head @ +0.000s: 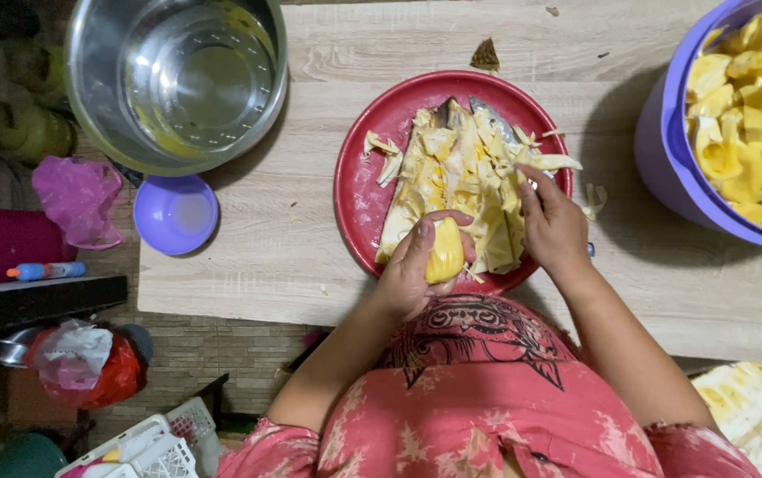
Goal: A person is manually extracting edible bulbs from a jackfruit using their hands and a knife on a wooden table.
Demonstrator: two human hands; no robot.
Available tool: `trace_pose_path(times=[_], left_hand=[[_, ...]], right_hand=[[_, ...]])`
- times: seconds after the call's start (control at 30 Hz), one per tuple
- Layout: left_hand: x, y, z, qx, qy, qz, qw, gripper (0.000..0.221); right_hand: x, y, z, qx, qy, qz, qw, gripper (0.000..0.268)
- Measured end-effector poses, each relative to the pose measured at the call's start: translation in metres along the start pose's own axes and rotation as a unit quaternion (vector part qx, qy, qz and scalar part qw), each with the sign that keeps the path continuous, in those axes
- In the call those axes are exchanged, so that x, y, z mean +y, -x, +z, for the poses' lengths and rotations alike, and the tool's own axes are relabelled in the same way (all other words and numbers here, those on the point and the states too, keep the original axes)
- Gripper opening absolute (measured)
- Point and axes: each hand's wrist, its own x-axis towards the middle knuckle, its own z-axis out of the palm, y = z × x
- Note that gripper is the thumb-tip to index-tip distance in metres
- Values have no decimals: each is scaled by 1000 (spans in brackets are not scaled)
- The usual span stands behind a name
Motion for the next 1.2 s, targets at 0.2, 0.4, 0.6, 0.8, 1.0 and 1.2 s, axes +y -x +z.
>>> trace_pose_path(times=[0.2,0.4,0.6,0.8,1.0,1.2], left_hand=[[10,-2,-15,42,43,-25,998,56],[3,-11,-28,143,109,-66,981,57],[-9,-16,-31,198,75,-42,976,58],[1,-25,-9,206,67,-22,976,50],[-17,-26,-41,191,98,-49,975,37],[9,-31,-72,225,104,-35,968,42]], right_hand=[[-8,4,2,-233,117,147,954,59],[69,9,30,-148,206,-59,966,46],[-4,21,19,-80,54,-123,988,35],[-29,21,32,-178,-201,19,963,54],[-17,25,32,-181,-165,-56,968,9],[-16,16,8,-117,-156,30,980,22]])
